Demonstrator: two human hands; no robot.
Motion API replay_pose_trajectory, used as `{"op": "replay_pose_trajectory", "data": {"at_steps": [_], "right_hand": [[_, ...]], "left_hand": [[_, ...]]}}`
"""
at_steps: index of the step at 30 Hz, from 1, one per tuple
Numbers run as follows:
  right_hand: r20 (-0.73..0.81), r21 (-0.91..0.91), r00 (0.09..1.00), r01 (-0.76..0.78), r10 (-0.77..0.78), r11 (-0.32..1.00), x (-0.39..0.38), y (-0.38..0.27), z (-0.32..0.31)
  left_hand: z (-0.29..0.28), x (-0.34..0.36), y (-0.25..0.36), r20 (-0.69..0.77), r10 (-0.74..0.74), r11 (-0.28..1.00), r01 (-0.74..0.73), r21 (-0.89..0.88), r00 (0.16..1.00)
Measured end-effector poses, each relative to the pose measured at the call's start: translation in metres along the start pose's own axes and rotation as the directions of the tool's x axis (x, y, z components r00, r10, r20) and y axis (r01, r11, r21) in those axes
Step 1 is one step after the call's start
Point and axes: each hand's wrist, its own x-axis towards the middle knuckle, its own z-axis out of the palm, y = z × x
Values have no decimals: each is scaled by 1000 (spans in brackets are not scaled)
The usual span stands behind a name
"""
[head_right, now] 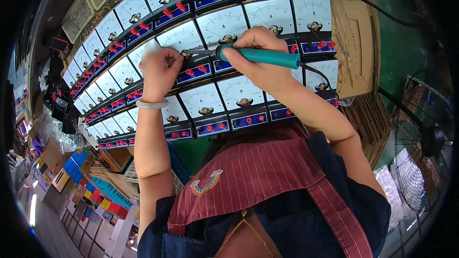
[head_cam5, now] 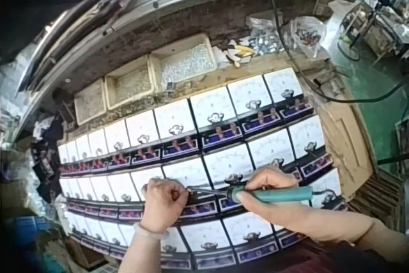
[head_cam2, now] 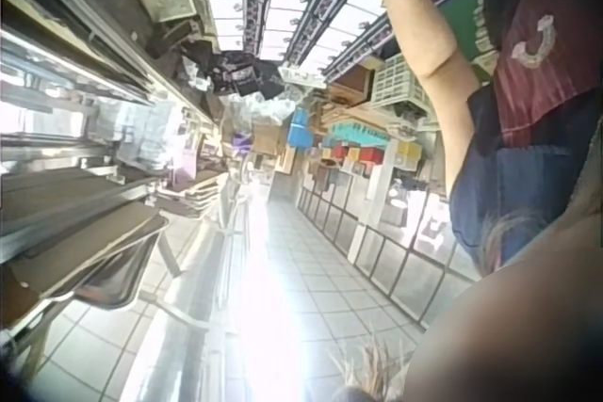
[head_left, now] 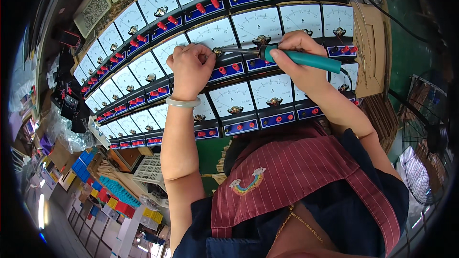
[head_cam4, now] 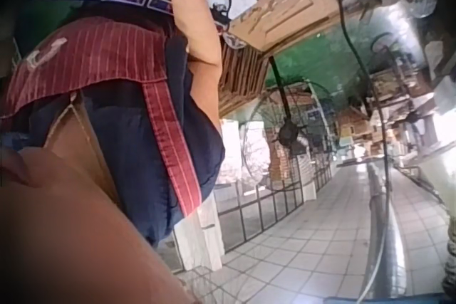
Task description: Soldering electrical wires onto a panel of analog meters.
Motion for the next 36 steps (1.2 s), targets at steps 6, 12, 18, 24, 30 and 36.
{"op": "replay_pose_trajectory", "data": {"at_steps": [6, 12, 18, 24, 30, 36], "right_hand": [[-31, 97, 995, -92, 95, 991, 0, -7, -6], [-18, 43, 998, -57, 58, 997, 2, 2, -8], [-33, 84, 998, -50, 53, 995, 4, -4, -20], [-116, 148, 987, -90, 107, 985, 8, -19, -63], [-235, 77, 970, -50, 67, 996, 2, -18, -121], [-336, 63, 936, -90, 106, 994, 1, -21, -158]], "left_hand": [[0, 1, 1, 12, -14, 1000, 14, -9, 1000], [-3, 2, 6, 34, -24, 1000, 24, -6, 999], [0, 4, 8, 27, -11, 1000, 12, -10, 1000], [-5, 11, 6, 32, 68, 997, -67, -24, 997], [-10, 18, 38, 44, 167, 982, -162, -99, 985], [19, 49, 97, 119, 642, 755, -652, 76, 757]]}}
